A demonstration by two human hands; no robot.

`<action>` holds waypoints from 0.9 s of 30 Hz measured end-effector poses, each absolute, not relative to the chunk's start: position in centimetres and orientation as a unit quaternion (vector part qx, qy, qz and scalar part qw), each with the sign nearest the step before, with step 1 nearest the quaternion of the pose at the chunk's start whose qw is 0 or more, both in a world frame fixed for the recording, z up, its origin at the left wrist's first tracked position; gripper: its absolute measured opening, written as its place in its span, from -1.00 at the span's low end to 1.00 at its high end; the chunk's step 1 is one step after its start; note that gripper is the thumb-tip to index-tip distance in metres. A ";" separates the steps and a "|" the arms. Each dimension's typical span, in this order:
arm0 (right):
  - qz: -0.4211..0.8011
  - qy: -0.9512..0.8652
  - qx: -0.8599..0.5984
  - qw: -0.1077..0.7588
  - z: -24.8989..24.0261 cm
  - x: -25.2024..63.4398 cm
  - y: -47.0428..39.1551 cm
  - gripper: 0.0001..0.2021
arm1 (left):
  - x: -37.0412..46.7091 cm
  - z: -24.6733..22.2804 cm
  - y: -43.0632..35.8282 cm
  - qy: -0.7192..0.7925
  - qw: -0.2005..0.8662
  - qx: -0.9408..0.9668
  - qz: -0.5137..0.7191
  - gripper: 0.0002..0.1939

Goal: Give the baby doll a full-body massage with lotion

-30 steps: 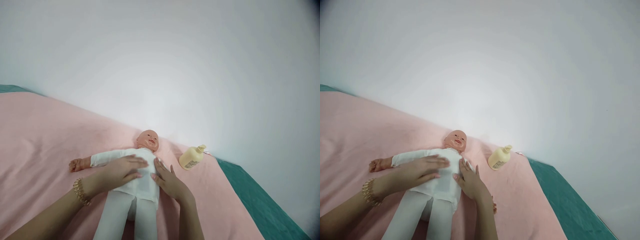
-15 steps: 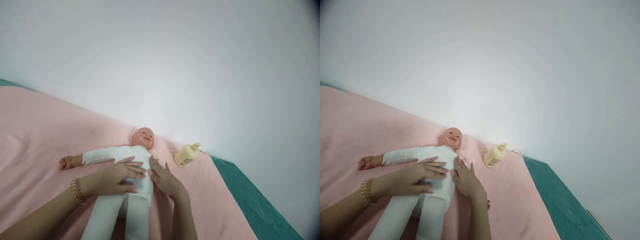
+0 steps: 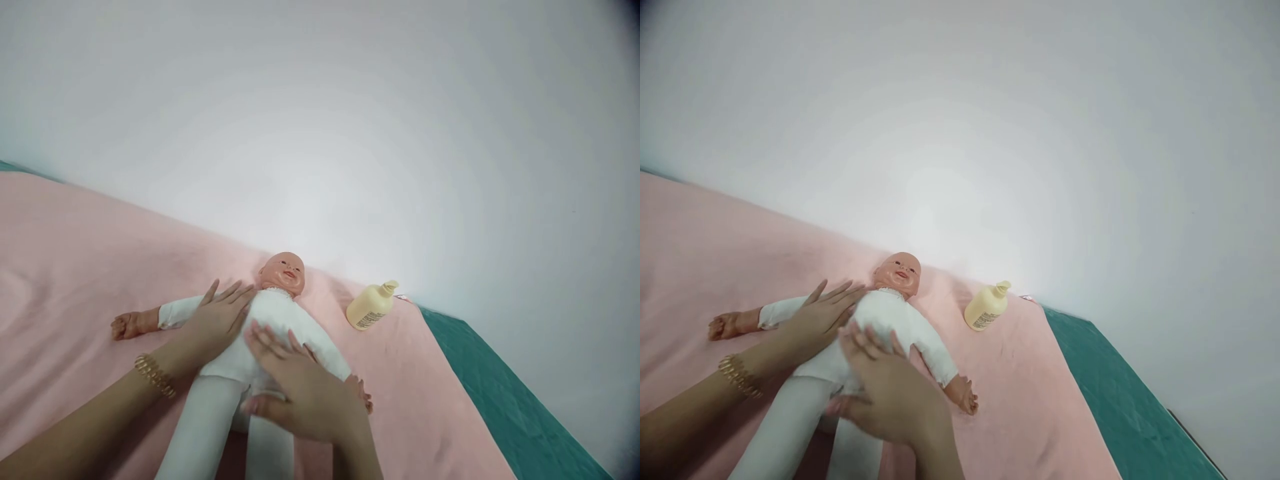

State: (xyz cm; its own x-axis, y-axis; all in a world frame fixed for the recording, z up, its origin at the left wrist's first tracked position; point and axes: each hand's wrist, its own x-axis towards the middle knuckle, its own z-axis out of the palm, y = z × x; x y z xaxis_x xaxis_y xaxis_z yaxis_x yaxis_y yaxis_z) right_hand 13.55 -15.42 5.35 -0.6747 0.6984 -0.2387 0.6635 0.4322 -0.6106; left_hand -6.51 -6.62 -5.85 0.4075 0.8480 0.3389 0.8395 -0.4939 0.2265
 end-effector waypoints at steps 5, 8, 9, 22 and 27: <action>0.392 -0.863 -0.315 0.049 4.1 12.1 -15.7 -0.18 | -6.5 -6.0 -6.3 0.554 -0.004 0.816 0.163 -0.43; 0.392 -0.864 -0.313 0.038 3.5 12.2 -15.2 -0.17 | -6.4 -5.9 -6.3 0.554 -0.009 0.815 0.168 -0.42; 0.390 -0.866 -0.312 0.030 3.5 12.4 -14.9 -0.17 | -6.4 -6.0 -6.4 0.547 -0.012 0.820 0.169 -0.42; 0.316 -0.760 -0.567 0.002 2.6 15.7 -11.4 -0.17 | -6.5 -6.2 -6.6 0.537 -0.020 0.821 0.194 -0.44; 0.295 -0.725 -0.622 -0.009 2.3 16.2 -11.5 -0.09 | -6.4 -4.2 -7.0 0.520 0.065 0.811 0.261 -0.50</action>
State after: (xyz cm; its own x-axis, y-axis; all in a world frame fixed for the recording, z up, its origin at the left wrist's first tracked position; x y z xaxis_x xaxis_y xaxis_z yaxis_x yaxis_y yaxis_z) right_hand 16.25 -11.47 2.34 -0.2269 0.8964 -0.3807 0.9076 0.0528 -0.4165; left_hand -6.38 -6.98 -4.21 0.3225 0.8771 0.3559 0.8092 -0.4505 0.3771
